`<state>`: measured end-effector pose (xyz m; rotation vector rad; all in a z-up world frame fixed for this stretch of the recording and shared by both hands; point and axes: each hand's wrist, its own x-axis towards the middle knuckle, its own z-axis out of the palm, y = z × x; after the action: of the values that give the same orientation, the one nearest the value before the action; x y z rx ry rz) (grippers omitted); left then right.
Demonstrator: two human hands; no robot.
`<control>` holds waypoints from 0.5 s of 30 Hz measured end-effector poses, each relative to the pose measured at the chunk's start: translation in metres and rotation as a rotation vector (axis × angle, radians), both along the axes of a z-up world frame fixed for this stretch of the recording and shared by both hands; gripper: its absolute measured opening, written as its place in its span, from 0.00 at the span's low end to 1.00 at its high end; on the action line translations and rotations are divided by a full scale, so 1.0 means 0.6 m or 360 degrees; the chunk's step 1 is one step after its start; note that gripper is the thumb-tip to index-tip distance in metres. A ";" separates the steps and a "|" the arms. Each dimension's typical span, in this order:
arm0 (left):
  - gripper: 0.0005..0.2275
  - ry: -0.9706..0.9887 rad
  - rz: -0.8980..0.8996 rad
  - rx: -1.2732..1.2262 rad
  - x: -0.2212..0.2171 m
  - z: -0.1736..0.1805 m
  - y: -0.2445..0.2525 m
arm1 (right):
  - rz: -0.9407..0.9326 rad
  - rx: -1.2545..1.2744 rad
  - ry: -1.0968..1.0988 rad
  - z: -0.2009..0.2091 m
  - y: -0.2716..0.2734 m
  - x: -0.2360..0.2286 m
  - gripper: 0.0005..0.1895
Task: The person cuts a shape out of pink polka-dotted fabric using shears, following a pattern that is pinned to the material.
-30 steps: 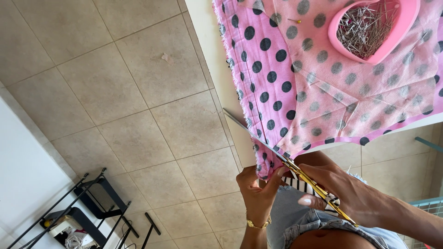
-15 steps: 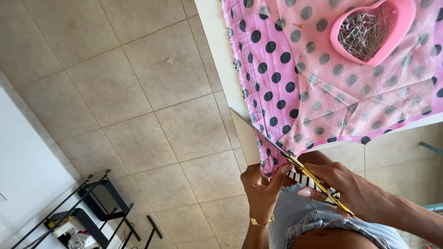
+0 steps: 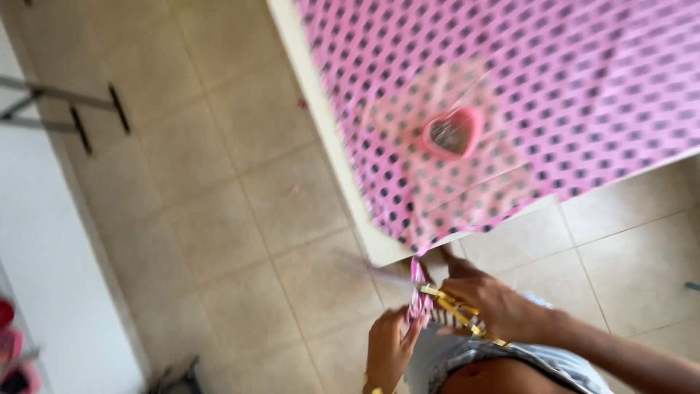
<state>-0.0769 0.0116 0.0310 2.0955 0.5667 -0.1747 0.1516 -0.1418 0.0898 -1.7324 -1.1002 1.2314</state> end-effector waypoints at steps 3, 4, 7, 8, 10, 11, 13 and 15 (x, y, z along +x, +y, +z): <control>0.09 -0.0130 -0.0217 -0.0374 0.077 0.121 0.008 | -0.0174 0.0159 -0.0168 0.060 -0.022 -0.008 0.33; 0.11 -0.0218 -0.0150 -0.0636 0.108 0.177 0.005 | -0.0237 0.0101 0.0023 0.082 -0.027 -0.010 0.45; 0.09 -0.0540 -0.0166 -0.0492 0.156 0.157 -0.017 | -0.0509 0.0846 -0.0756 0.078 -0.064 0.006 0.50; 0.09 -0.0558 -0.0208 -0.0504 0.182 0.166 -0.028 | -0.0539 0.0835 -0.0792 0.096 -0.081 0.025 0.50; 0.10 -0.0552 -0.0349 -0.0210 0.236 0.184 -0.051 | -0.0730 0.0552 -0.0444 0.127 -0.112 0.070 0.11; 0.10 -0.0563 -0.0377 -0.0221 0.267 0.213 -0.065 | -0.0755 0.0543 -0.0462 0.139 -0.130 0.111 0.11; 0.14 -0.0605 -0.0384 -0.0436 0.330 0.261 -0.092 | -0.0906 0.0548 -0.0734 0.155 -0.164 0.199 0.22; 0.17 -0.0616 -0.0424 -0.0355 0.370 0.248 -0.110 | -0.0932 0.0294 -0.1000 0.136 -0.250 0.353 0.04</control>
<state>0.1449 -0.0545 0.1797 1.9117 0.0329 0.0190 0.3634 -0.2920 0.1717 -2.1388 -0.8876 0.2199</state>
